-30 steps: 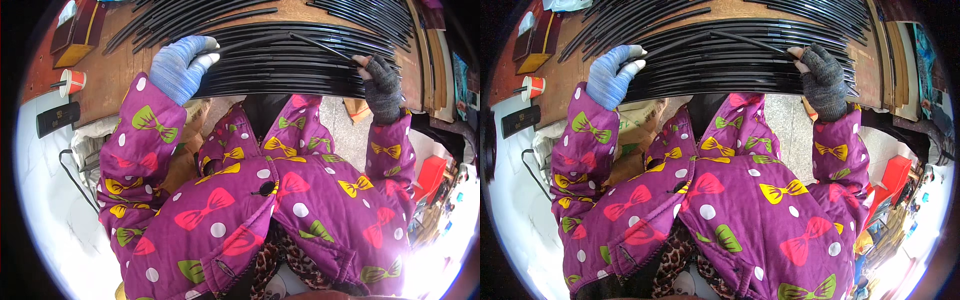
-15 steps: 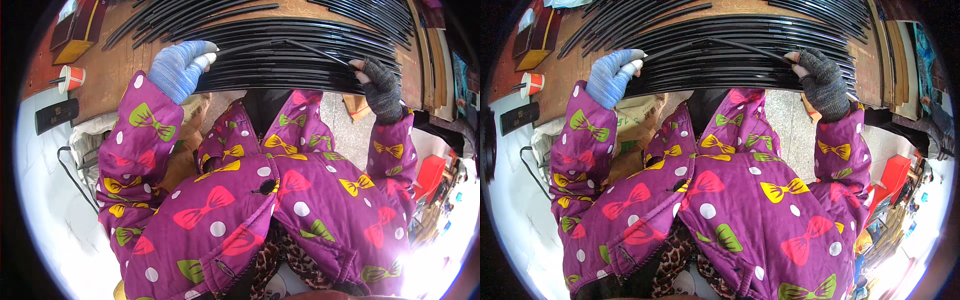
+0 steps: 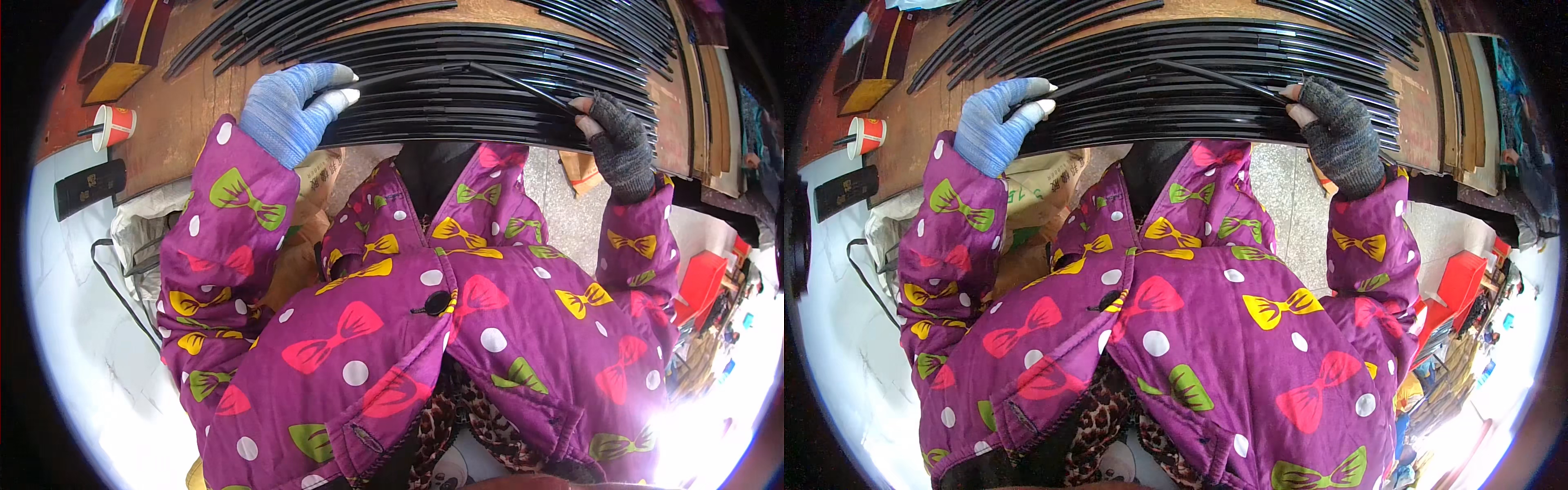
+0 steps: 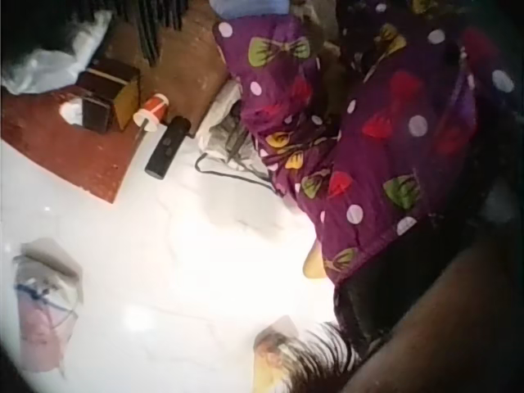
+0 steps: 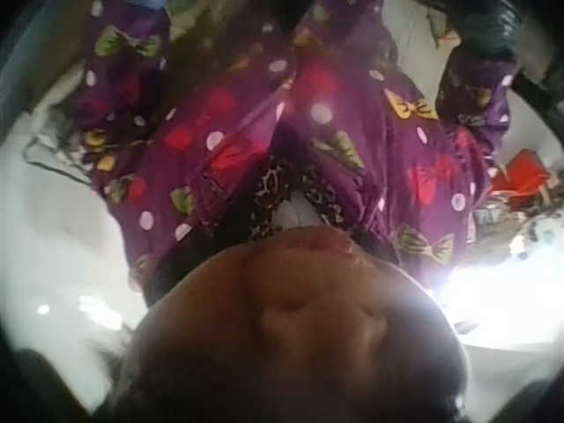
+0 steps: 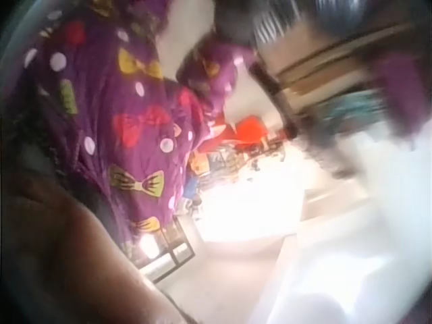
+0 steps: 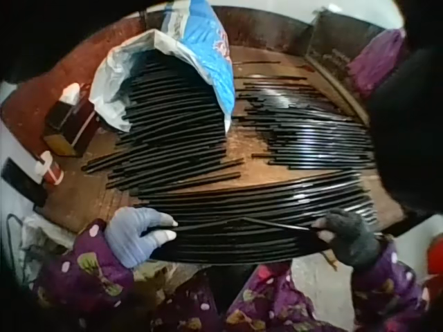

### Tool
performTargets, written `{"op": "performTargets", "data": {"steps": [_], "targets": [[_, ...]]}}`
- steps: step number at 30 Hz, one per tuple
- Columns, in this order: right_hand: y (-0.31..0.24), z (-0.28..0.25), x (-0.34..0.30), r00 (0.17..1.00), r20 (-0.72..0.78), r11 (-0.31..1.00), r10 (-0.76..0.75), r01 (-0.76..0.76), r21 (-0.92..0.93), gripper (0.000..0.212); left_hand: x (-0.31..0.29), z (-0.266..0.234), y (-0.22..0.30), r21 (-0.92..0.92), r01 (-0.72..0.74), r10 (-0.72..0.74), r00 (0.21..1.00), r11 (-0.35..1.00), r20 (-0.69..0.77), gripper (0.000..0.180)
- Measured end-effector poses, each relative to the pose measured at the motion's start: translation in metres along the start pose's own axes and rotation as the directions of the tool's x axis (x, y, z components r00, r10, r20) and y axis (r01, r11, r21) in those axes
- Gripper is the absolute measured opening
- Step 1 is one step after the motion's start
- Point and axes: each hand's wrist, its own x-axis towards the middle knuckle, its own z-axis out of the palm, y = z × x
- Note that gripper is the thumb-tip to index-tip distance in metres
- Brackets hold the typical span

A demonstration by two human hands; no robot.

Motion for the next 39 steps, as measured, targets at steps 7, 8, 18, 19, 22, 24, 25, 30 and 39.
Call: {"op": "performTargets", "data": {"steps": [7,8,18,19,22,24,25,30,39], "targets": [[0.005,0.001,0.004,1.0,0.014,1.0,0.018,-0.018,-0.016,0.018,0.0,-0.004,0.001,0.007,-0.001,0.001,0.999,1.0,0.045,0.024],[0.002,0.001,0.004,1.0,0.014,1.0,0.018,-0.018,-0.016,0.018,0.0,-0.004,0.001,0.011,0.004,-0.004,0.999,1.0,0.048,0.024],[-0.001,-0.004,0.004,0.995,0.066,0.997,0.071,-0.071,-0.005,0.019,-0.003,-0.003,-0.001,-0.024,0.047,-0.046,0.998,0.999,0.051,0.022],[-0.002,-0.005,0.003,0.99,0.092,0.994,0.107,-0.108,0.006,0.019,-0.003,-0.003,-0.002,-0.025,0.047,-0.046,0.998,0.999,0.051,0.022],[0.004,-0.003,0.001,0.997,0.073,0.999,0.023,-0.026,0.039,0.018,-0.003,-0.003,-0.002,0.005,-0.005,0.005,0.999,1.0,0.036,0.021],[0.0,-0.004,0.005,0.993,0.111,0.998,0.03,-0.035,0.048,0.018,-0.001,-0.001,0.002,0.077,-0.143,0.141,0.99,0.987,0.03,0.02],[-0.004,-0.004,0.008,0.988,0.15,0.997,0.034,-0.043,0.058,0.017,0.0,0.0,0.006,0.078,-0.144,0.142,0.989,0.987,0.031,0.02],[-0.044,0.017,0.039,0.968,0.232,0.979,-0.095,0.049,0.198,0.016,-0.001,0.008,0.016,0.194,-0.337,0.341,0.94,0.921,0.012,0.019],[0.037,-0.048,-0.011,0.969,-0.236,0.994,0.08,-0.06,0.093,0.041,-0.018,-0.021,0.005,-0.052,0.03,-0.028,0.999,0.998,0.045,0.019]]}}
